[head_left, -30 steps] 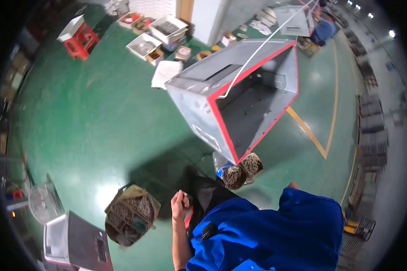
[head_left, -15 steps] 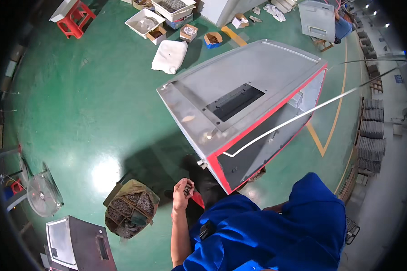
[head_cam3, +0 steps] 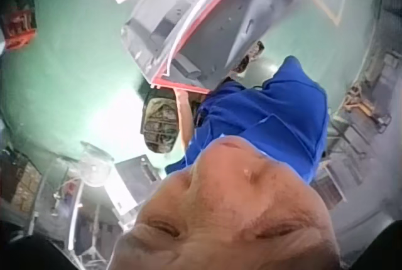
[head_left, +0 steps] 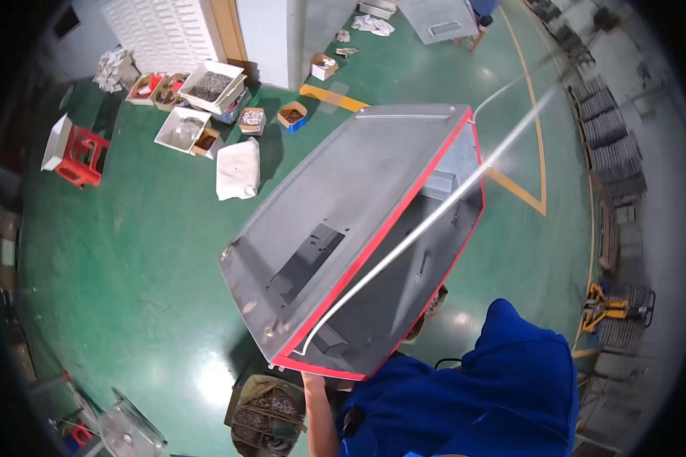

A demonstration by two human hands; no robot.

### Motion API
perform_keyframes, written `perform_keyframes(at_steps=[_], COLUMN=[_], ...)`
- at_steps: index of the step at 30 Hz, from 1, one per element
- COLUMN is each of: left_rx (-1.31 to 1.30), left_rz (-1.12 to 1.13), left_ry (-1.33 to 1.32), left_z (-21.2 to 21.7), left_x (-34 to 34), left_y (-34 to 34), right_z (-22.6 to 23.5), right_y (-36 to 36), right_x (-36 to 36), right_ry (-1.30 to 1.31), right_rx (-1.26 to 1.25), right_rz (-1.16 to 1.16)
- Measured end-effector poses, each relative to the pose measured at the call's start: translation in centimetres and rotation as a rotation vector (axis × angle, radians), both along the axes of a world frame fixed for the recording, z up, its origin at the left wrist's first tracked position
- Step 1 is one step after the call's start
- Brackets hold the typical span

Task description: The person is manually inserting or securing small metal parts onto a grey and red metal enclosure.

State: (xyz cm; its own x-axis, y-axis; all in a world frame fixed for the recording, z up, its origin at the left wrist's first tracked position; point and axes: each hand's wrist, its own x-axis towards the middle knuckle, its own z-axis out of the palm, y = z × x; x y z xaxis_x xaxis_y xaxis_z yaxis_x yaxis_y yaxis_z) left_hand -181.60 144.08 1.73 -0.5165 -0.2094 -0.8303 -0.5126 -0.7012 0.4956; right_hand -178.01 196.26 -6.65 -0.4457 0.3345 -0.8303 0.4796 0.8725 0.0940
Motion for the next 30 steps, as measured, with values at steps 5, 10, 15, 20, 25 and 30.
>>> perform_keyframes(at_steps=[5, 10, 15, 20, 25, 30], left_rx=[-0.003, -0.002, 0.007, 0.121, 0.208, 0.163], left_rz=[-0.239, -0.458, -0.626, -0.616, -0.506, -0.432], left_ry=[0.013, 0.017, 0.017, -0.127, -0.117, -0.095], left_z=[-2.1, -7.0, -11.4, -9.1, -8.7, -9.9], left_x=[2.4, 6.3, 11.0, 19.4, 25.7, 25.9], left_y=[-1.3, -2.5, -2.8, -3.2, -5.4, -4.9], right_z=[-4.2, -10.0, -12.4, -16.0, -18.4, -19.7], right_y=[-4.7, -15.3, -22.1, -22.9, -22.8, -21.8], right_x=[8.3, 20.1, 30.3, 40.4, 40.8, 37.1], right_ry=[-0.055, -0.17, -0.142, -0.23, -0.256, -0.264], right_rx=[-0.12, -0.373, -0.413, -0.232, -0.136, -0.39], right_rz=[-0.048, 0.011, 0.101, 0.228, 0.334, 0.309])
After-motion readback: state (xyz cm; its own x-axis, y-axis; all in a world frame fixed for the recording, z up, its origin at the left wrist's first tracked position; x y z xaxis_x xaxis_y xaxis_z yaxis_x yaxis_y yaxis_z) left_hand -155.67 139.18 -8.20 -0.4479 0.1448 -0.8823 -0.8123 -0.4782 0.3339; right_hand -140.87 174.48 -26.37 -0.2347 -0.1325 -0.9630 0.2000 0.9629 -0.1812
